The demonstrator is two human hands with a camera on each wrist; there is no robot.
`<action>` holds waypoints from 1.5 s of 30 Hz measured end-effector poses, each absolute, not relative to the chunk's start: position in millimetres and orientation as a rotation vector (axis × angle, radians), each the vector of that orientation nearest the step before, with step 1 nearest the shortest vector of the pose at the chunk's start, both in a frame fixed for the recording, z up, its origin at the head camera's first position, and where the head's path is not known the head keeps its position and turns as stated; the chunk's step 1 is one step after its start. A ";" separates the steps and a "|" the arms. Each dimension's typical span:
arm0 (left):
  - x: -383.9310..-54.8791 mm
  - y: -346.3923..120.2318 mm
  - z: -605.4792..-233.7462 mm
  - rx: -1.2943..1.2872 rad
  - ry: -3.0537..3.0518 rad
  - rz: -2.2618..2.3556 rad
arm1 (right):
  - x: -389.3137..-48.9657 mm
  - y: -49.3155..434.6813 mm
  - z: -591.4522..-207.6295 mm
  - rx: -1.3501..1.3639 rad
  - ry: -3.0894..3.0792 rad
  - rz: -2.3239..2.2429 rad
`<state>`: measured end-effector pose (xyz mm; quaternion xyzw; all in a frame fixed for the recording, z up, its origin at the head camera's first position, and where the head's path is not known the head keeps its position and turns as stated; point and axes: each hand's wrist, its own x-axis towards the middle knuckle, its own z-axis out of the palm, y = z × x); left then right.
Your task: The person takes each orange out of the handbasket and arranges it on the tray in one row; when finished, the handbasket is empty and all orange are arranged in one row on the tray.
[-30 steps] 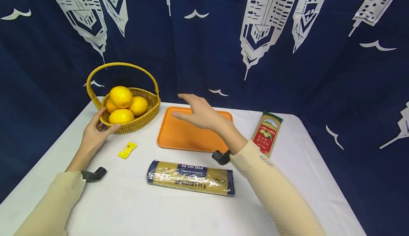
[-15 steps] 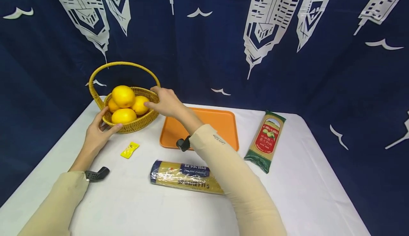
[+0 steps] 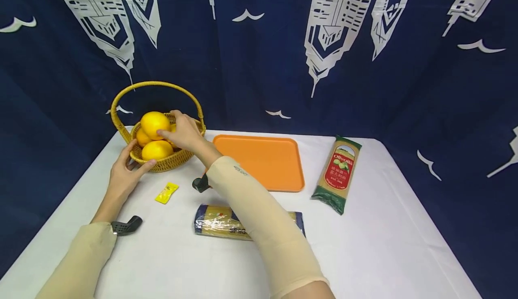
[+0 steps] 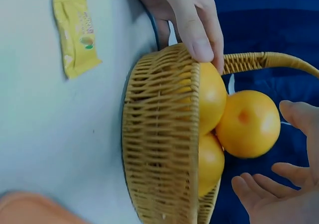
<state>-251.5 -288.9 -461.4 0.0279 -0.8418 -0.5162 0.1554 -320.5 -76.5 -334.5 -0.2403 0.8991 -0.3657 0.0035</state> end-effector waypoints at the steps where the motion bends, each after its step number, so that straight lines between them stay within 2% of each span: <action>1: -251.3 -289.4 -462.0 0.080 -2.407 -1.480 | -321.1 -81.4 -335.7 -0.750 2.830 -1.157; 10: -251.2 -293.6 -468.3 0.056 -2.399 -1.469 | -327.8 -120.8 -359.1 -0.698 2.852 -1.240; 15: -253.6 -290.0 -465.4 0.053 -2.372 -1.483 | -333.5 -131.4 -360.0 -0.608 2.876 -1.306; 20: -256.2 -279.7 -466.4 0.067 -2.384 -1.490 | -336.5 -122.8 -356.4 -0.582 2.886 -1.313; 32: -254.2 -287.0 -465.0 0.083 -2.393 -1.485 | -321.1 -87.7 -340.6 -0.774 2.895 -1.235; 45: -250.7 -285.7 -463.2 0.125 -2.398 -1.480 | -315.8 -24.6 -339.5 -0.530 2.837 -1.284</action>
